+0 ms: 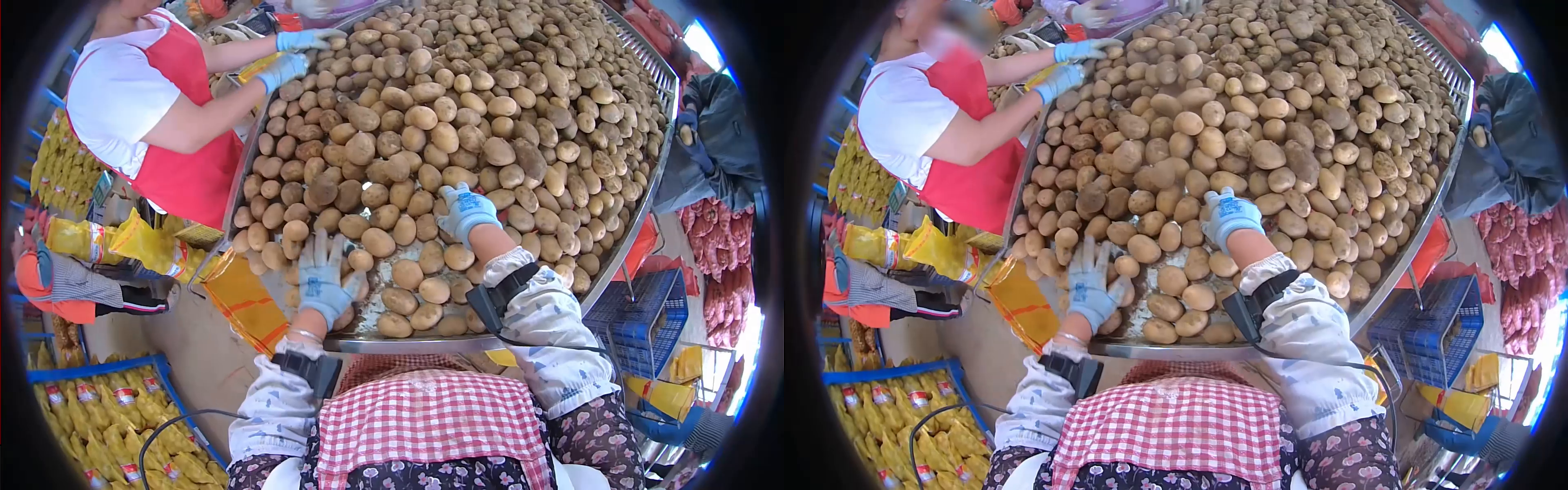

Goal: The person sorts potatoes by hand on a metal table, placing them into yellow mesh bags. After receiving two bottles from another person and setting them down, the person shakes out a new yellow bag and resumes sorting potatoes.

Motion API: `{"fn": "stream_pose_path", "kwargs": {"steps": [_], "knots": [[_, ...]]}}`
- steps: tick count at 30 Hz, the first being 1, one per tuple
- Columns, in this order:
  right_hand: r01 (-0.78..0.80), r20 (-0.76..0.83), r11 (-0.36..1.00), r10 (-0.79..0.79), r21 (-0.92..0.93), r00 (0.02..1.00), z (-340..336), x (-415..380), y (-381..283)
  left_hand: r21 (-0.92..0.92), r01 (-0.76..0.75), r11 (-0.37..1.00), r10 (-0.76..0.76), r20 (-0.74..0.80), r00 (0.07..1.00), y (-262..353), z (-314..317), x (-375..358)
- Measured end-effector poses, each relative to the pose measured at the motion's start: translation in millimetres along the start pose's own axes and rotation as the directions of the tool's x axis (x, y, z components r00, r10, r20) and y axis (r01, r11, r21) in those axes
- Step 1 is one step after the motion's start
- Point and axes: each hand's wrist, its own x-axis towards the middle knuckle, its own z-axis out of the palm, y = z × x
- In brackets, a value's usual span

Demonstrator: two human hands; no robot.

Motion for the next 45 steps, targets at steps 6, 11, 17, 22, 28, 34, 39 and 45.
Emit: {"fn": "stream_pose_path", "kwargs": {"steps": [6,11,17,22,28,34,39,45], "knots": [[0.032,0.021,0.993,-0.034,0.118,0.999,8,-11,16,-0.127,-0.048,0.991,0.095,0.395,0.914,4,-33,-33],[-0.049,-0.118,-0.634,-0.218,0.771,0.969,22,-69,71,-0.172,-0.457,0.873,0.466,0.010,0.885,52,-24,5],[0.145,-0.275,0.876,-0.014,0.461,0.961,28,-127,46,-0.189,-0.263,0.946,0.303,0.233,0.924,12,-28,-9],[-0.033,0.070,0.990,0.043,-0.136,0.997,55,-130,-17,-0.139,-0.404,0.904,0.391,-0.112,0.913,16,-31,37],[0.219,0.149,0.976,-0.219,0.012,0.964,29,-106,11,-0.106,-0.339,0.935,0.348,0.075,0.935,13,-25,36],[0.014,-0.229,0.566,0.311,0.824,0.922,4,-88,38,-0.074,-0.099,0.992,0.060,-0.414,0.908,-37,-24,85],[0.049,-0.258,0.950,0.034,0.310,0.966,36,-64,36,-0.417,-0.219,0.882,0.147,-0.198,0.969,-31,-38,48],[-0.080,-0.024,0.899,0.101,0.431,0.995,18,-57,6,-0.317,-0.103,0.943,0.074,-0.102,0.992,-41,-39,102]]}}
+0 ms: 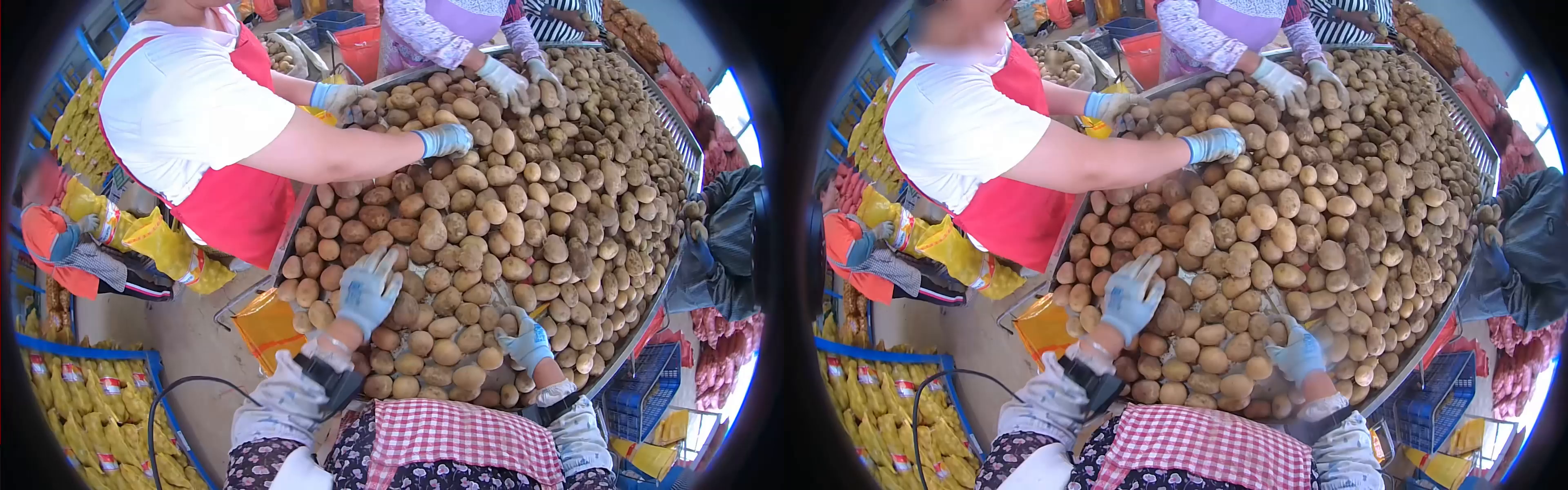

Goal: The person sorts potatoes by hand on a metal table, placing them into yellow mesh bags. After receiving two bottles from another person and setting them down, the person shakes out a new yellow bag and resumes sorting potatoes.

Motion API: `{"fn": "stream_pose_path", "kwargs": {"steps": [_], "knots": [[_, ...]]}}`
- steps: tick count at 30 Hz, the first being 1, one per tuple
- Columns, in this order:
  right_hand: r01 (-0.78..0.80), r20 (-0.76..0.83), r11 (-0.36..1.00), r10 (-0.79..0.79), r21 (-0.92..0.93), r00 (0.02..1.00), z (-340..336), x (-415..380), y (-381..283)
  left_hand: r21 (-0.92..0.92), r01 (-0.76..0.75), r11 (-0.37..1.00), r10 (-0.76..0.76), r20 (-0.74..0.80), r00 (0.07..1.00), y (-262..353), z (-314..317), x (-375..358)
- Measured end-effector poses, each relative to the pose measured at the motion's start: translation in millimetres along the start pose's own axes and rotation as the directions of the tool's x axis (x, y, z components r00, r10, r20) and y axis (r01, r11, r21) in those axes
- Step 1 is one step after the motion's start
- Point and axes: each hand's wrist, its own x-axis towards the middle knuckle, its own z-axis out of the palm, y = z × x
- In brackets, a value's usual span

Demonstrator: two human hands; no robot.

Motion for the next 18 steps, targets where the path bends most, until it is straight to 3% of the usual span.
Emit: {"fn": "stream_pose_path", "kwargs": {"steps": [1,2,4,5,7,9,10,11,12,13,14,16,17,18], "knots": [[-0.100,0.091,0.986,0.088,0.136,0.992,-3,2,-4,0.166,0.076,0.983,-0.088,0.067,0.994,-2,5,16],[-0.045,0.073,0.973,0.029,0.226,0.997,5,4,7,0.163,0.076,0.984,-0.087,0.064,0.994,-6,12,28],[-0.004,0.060,0.947,-0.015,0.321,0.998,16,7,24,0.194,0.153,0.969,-0.206,0.292,0.934,-11,20,47],[0.034,0.045,0.909,-0.058,0.416,0.997,20,7,30,0.197,0.147,0.969,-0.201,0.293,0.935,-13,20,52],[-0.023,0.045,0.863,0.000,0.504,0.999,26,5,40,0.161,0.103,0.982,-0.163,0.419,0.893,-18,16,55],[0.020,-0.006,0.478,-0.031,0.878,0.999,25,9,46,0.136,0.089,0.987,-0.136,0.397,0.908,-19,11,43],[-0.019,0.008,0.455,0.026,0.890,1.000,25,13,48,0.201,0.105,0.974,-0.196,0.506,0.840,-9,-2,40],[-0.020,0.005,0.450,0.035,0.893,0.999,21,13,42,0.267,0.113,0.957,-0.257,0.605,0.754,-6,-8,37],[-0.062,-0.040,0.723,0.123,0.688,0.992,17,13,34,0.327,0.104,0.939,-0.291,0.599,0.746,-11,-11,36],[-0.132,-0.109,0.906,0.191,0.403,0.976,15,13,26,0.324,0.096,0.941,-0.284,0.603,0.746,-10,-13,43],[-0.045,-0.103,0.974,0.070,0.223,0.992,27,13,27,0.287,0.147,0.947,-0.285,0.532,0.798,-9,-17,55],[-0.016,-0.098,0.966,0.042,0.257,0.994,35,14,4,0.245,0.199,0.949,-0.294,0.457,0.840,-11,-11,75],[0.017,-0.091,0.957,0.009,0.289,0.996,34,14,-10,0.189,0.100,0.977,-0.140,0.213,0.967,-10,7,86],[0.077,-0.042,0.971,-0.069,0.227,0.997,24,15,-22,0.164,-0.014,0.986,0.024,-0.057,0.998,-11,23,93]]}}
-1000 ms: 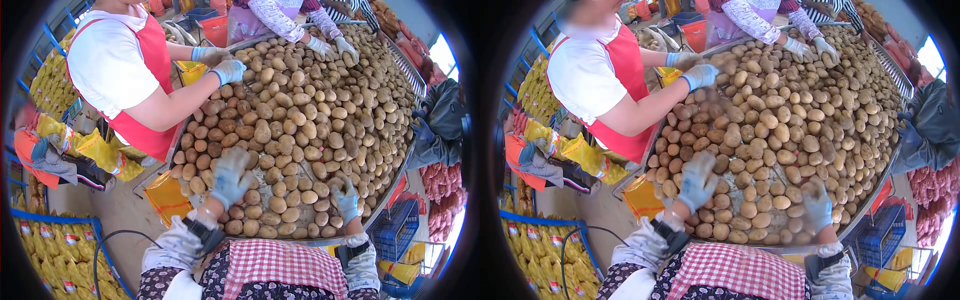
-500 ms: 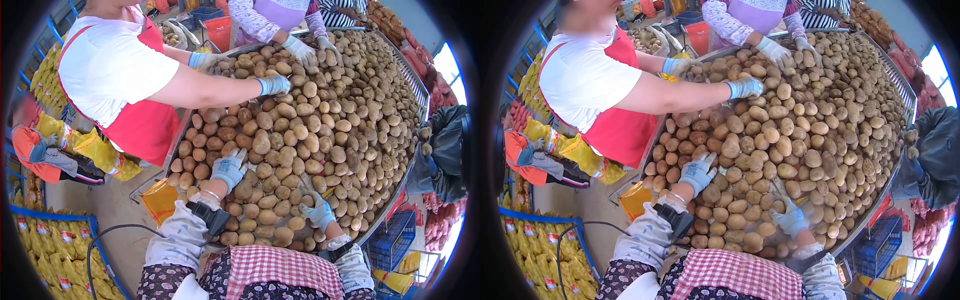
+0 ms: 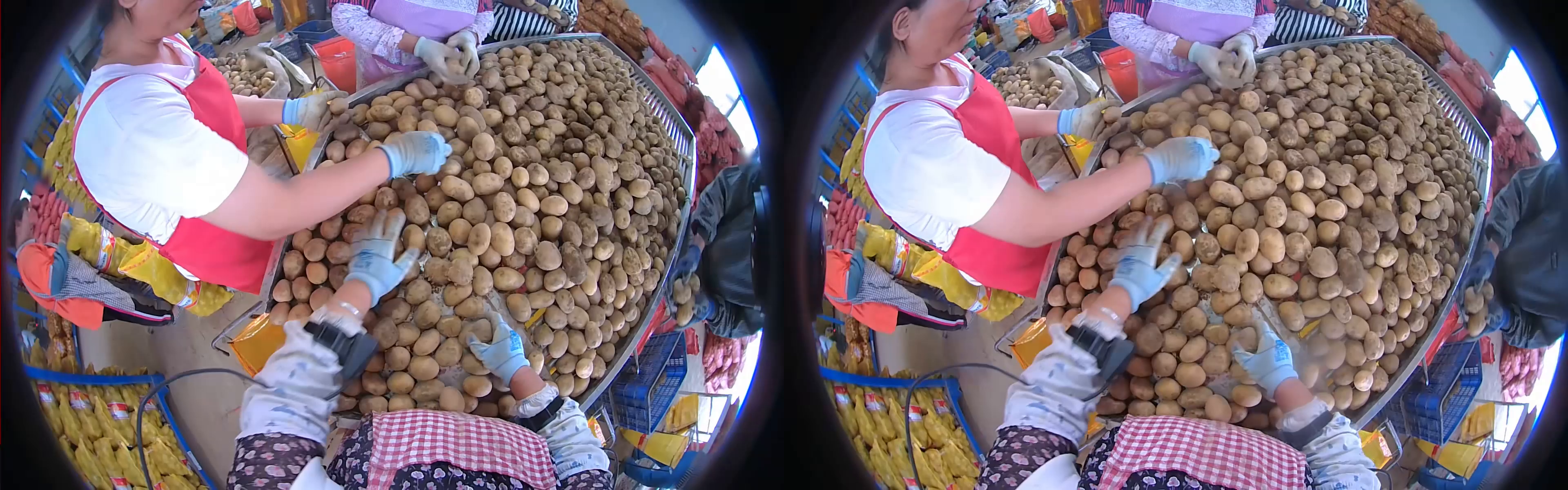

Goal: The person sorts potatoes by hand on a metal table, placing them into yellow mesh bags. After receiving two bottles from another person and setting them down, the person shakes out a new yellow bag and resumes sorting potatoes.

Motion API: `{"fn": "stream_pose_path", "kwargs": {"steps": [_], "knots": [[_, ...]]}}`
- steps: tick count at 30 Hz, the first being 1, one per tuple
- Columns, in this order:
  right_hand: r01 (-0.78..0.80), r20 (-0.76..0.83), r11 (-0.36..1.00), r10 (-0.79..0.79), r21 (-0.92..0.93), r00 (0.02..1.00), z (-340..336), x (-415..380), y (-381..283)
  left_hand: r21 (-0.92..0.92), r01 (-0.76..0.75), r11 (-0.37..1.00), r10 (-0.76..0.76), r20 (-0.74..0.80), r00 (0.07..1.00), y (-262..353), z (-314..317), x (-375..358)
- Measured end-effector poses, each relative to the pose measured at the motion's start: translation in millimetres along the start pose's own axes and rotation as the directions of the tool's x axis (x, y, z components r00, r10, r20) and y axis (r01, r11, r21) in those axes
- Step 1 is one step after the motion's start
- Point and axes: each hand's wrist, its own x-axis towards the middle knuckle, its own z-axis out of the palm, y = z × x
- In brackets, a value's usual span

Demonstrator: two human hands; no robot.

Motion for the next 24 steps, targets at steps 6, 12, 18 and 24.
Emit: {"fn": "stream_pose_path", "kwargs": {"steps": [6,12,18,24], "knots": [[0.121,-0.405,0.991,-0.087,0.059,0.910,-35,21,14,0.162,-0.188,0.969,0.095,0.458,0.884,18,-16,-53],[-0.072,-0.219,0.982,0.032,-0.177,0.975,-19,42,-19,0.054,0.232,0.971,-0.183,0.791,0.584,32,-64,-13],[0.012,-0.067,0.998,-0.017,-0.063,0.998,-5,38,-28,0.109,-0.186,0.977,0.184,0.028,0.983,2,35,63],[-0.099,-0.486,0.989,0.141,0.112,0.863,-42,64,12,0.180,-0.265,0.947,0.193,0.338,0.921,26,9,14]]}}
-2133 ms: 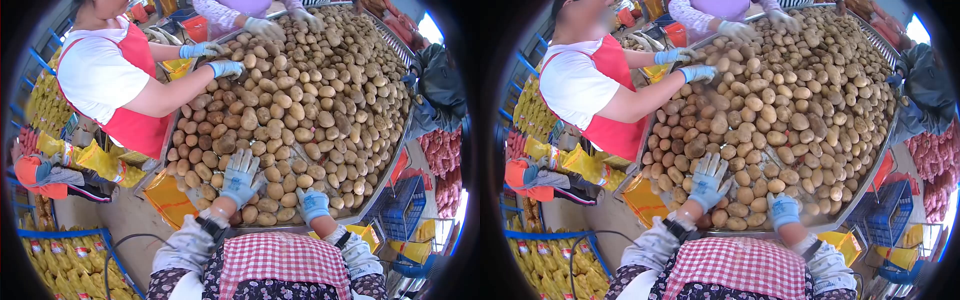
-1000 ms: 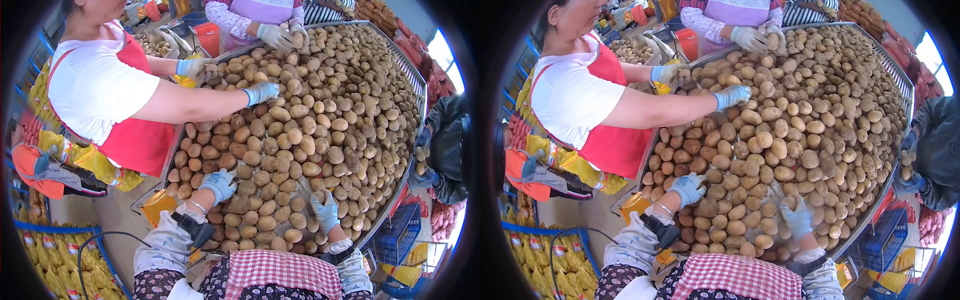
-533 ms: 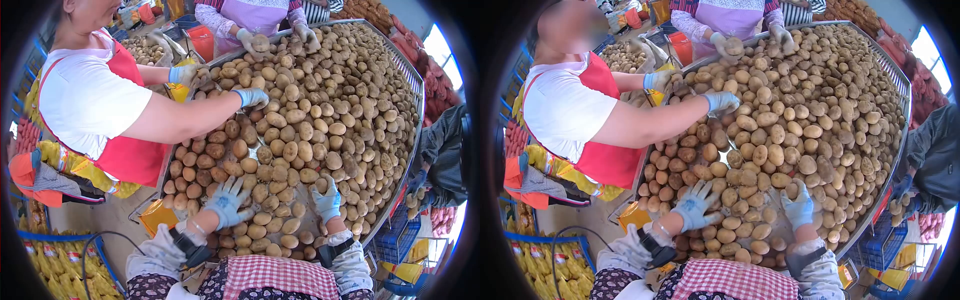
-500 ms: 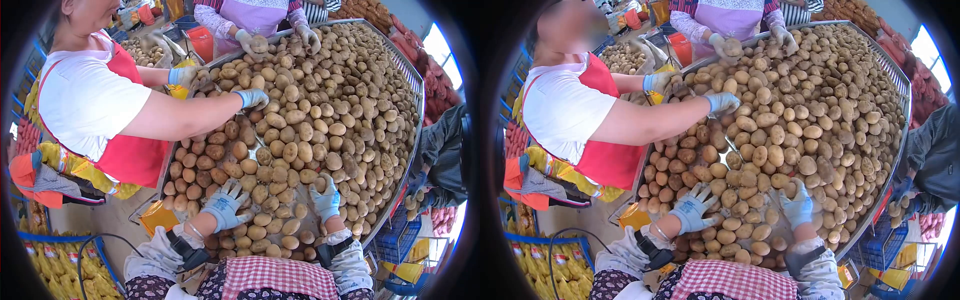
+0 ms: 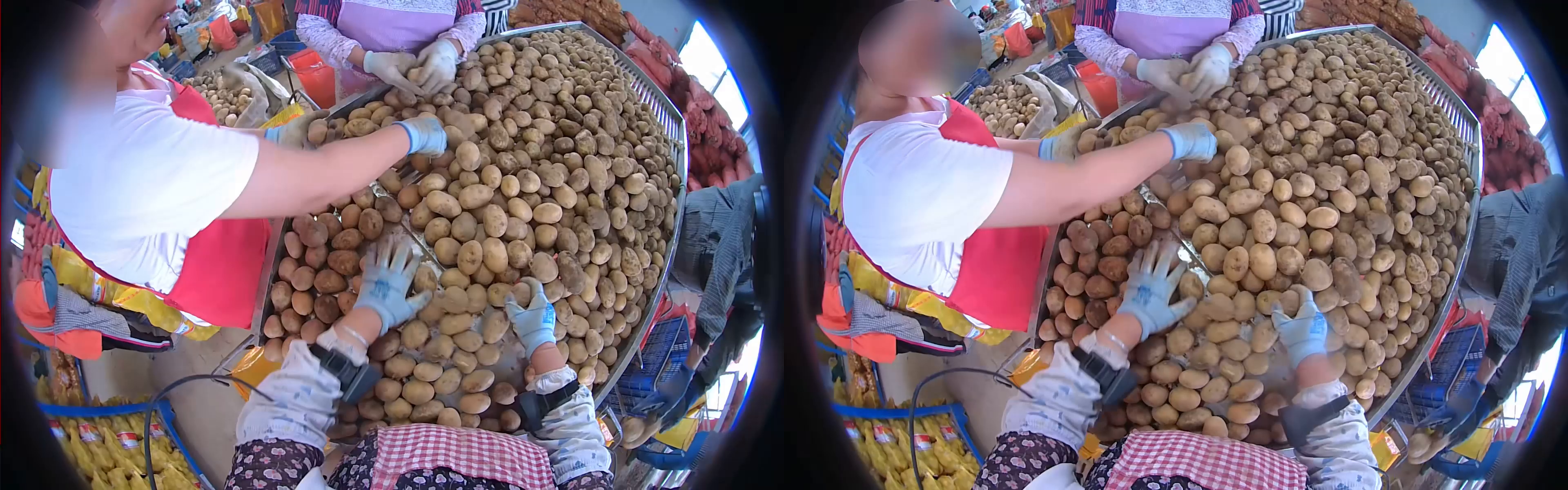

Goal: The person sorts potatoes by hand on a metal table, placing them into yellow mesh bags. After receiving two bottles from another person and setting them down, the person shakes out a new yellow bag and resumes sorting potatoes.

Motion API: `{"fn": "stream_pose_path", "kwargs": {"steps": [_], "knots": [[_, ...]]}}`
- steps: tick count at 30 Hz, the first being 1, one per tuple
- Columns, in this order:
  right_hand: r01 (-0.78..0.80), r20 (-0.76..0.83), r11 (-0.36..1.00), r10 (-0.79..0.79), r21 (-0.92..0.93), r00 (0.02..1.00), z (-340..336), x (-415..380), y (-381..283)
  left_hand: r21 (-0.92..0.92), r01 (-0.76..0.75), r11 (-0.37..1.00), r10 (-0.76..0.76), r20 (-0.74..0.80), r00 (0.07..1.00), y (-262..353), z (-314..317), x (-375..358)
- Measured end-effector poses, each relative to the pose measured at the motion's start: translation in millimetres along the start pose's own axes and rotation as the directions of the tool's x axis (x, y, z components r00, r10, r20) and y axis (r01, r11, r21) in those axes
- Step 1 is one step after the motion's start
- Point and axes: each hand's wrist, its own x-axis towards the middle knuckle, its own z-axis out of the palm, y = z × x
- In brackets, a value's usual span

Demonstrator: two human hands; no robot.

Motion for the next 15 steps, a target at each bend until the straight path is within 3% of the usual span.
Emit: {"fn": "stream_pose_path", "kwargs": {"steps": [2,4,5,6,7,8,9,10,11,12,13,14,15], "knots": [[0.183,0.040,0.969,-0.178,-0.168,0.983,14,-7,15,0.018,-0.019,1.000,0.018,0.070,0.997,10,6,-34],[0.162,0.090,0.970,-0.148,-0.179,0.985,9,-17,4,-0.215,-0.097,0.972,0.081,-0.082,0.993,9,17,-64],[0.140,0.129,0.971,-0.117,-0.192,0.985,7,-21,0,-0.212,-0.100,0.972,0.085,-0.082,0.993,2,-1,-57],[0.194,0.138,0.964,-0.170,-0.182,0.976,6,-24,4,-0.419,0.120,0.900,0.002,0.280,0.960,-8,-34,-40],[0.195,0.141,0.965,-0.171,-0.178,0.975,3,-27,5,-0.510,0.394,0.765,0.003,0.614,0.789,-16,-55,-26],[0.143,0.185,0.982,-0.119,-0.120,0.975,-4,-29,2,-0.523,0.309,0.794,-0.142,0.335,0.931,-28,-51,-14],[0.096,0.224,0.994,-0.080,-0.060,0.971,-7,-27,0,-0.501,0.222,0.836,-0.257,-0.001,0.966,-45,-39,2],[0.118,0.177,0.993,-0.115,-0.007,0.977,-8,-29,5,-0.190,0.253,0.949,-0.289,-0.199,0.936,-71,-20,23],[0.130,0.170,0.992,-0.128,-0.002,0.977,-6,-34,20,0.133,0.321,0.938,-0.248,-0.390,0.887,-94,2,40],[0.065,0.106,0.966,-0.094,0.252,0.990,0,-38,39,0.136,0.322,0.937,-0.245,-0.403,0.882,-105,20,49],[0.007,0.059,0.873,-0.041,0.488,0.997,-2,-40,30,-0.002,0.443,0.896,-0.430,-0.245,0.869,-109,31,55],[-0.132,0.160,0.770,0.040,0.624,0.986,-14,-50,21,-0.088,0.584,0.807,-0.590,-0.073,0.804,-113,42,61],[-0.129,0.156,0.770,0.039,0.625,0.987,-26,-55,16,-0.089,0.614,0.784,-0.617,-0.013,0.787,-110,40,61]]}}
